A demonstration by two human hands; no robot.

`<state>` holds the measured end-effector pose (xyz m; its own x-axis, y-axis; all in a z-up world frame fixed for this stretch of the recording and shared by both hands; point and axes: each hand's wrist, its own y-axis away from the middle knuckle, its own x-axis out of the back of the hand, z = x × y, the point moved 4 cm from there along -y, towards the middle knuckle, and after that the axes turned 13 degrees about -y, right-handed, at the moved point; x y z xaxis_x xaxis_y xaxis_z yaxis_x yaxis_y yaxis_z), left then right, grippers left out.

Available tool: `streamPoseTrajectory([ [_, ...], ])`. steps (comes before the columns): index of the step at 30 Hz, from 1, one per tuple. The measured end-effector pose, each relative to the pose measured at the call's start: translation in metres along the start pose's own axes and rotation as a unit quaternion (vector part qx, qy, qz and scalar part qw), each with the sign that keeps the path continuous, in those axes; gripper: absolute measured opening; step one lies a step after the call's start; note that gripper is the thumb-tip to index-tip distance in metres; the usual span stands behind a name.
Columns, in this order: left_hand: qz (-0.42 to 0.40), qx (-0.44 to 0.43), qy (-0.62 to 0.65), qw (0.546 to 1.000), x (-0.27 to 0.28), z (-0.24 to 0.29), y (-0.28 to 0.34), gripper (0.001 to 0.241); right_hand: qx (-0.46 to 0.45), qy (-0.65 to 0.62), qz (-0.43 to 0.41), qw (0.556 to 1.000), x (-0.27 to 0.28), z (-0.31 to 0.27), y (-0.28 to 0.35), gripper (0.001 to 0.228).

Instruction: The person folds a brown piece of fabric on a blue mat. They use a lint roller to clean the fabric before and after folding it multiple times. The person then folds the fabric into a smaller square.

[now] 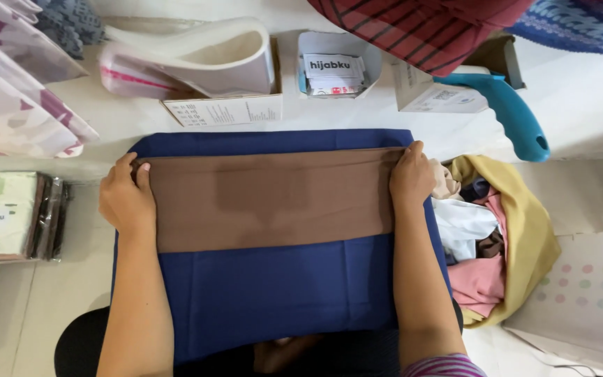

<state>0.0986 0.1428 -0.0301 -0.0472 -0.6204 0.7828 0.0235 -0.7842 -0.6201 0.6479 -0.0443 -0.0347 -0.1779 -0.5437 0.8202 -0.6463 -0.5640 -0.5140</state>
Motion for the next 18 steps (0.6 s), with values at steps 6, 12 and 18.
streamPoseTrajectory([
  [6,0.061,-0.057,-0.042,0.996,-0.028,-0.008,0.007,0.021,-0.017,-0.133,-0.009,0.991,-0.007,0.025,-0.009,0.014],
  [12,0.026,-0.120,0.063,0.990,-0.009,-0.001,0.000,0.014,-0.034,-0.342,-0.027,0.939,0.006,0.031,-0.014,0.015],
  [18,0.021,-0.076,0.055,0.995,0.017,0.006,-0.005,0.044,0.022,-0.267,-0.010,0.963,-0.006,0.035,-0.016,0.034],
])
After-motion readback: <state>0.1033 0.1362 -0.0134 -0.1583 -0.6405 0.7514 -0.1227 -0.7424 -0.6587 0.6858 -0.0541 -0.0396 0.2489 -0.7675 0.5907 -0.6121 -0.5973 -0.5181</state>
